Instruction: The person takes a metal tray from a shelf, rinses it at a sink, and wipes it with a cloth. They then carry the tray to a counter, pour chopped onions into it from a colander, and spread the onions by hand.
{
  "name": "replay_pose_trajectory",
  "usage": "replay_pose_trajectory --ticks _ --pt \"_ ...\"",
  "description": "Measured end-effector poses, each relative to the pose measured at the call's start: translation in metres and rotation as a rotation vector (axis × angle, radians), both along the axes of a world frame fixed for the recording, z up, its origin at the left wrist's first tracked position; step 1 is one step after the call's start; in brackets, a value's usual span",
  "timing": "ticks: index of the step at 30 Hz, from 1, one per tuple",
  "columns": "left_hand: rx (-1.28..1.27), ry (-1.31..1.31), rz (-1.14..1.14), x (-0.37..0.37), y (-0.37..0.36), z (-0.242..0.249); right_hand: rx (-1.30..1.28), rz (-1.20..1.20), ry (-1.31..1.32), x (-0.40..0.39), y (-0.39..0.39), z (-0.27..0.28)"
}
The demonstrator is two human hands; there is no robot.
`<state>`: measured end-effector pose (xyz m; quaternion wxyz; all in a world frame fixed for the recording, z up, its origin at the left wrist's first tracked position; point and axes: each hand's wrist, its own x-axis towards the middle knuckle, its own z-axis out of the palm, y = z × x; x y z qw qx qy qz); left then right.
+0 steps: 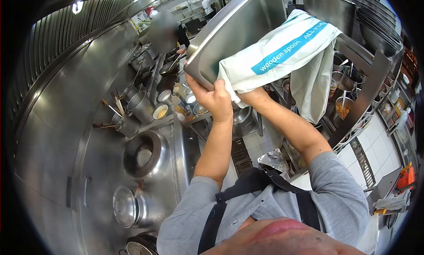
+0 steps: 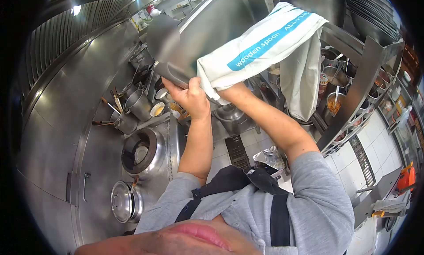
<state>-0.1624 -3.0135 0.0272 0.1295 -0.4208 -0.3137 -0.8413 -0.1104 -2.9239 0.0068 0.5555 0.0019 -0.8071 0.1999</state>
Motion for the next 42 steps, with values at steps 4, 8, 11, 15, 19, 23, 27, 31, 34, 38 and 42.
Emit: replay_pose_trajectory --ticks 4,8,11,15,19,23,27,31,34,38,42 --pt "-0.035 -0.054 -0.122 0.005 -0.001 -0.003 0.269 -0.187 0.079 -0.010 0.008 0.028" --pt "-0.134 -0.100 -0.085 0.008 -0.007 -0.015 0.111 -0.092 0.064 -0.025 0.031 0.044" --pt "-0.185 -0.188 -0.045 -0.001 -0.020 -0.018 0.097 -0.221 0.312 -0.068 0.095 0.027" --pt "-0.122 -0.161 -0.016 -0.009 -0.039 -0.017 -0.001 -0.569 0.240 -0.069 0.174 0.029" --pt "-0.059 -0.134 0.076 -0.013 -0.044 -0.008 0.405 -0.721 0.169 -0.063 0.195 -0.026" --pt "-0.076 -0.033 0.133 -0.020 -0.040 -0.008 0.366 -0.524 0.119 -0.027 0.125 -0.031" --pt "-0.053 -0.043 0.058 -0.020 -0.023 -0.011 0.209 -0.203 -0.341 -0.012 0.065 -0.022" --pt "-0.017 -0.128 -0.010 -0.010 -0.015 -0.006 0.259 -0.085 -0.132 0.001 0.030 -0.026" --pt "0.016 -0.141 -0.010 -0.003 -0.019 -0.001 -0.352 0.111 -0.278 0.017 0.045 0.007" --pt "-0.059 -0.145 -0.022 -0.001 -0.043 0.001 -0.081 -0.340 0.173 -0.007 0.139 0.001" --pt "-0.118 -0.174 -0.001 -0.013 -0.042 -0.012 -0.027 -0.546 0.292 -0.043 0.147 0.033"
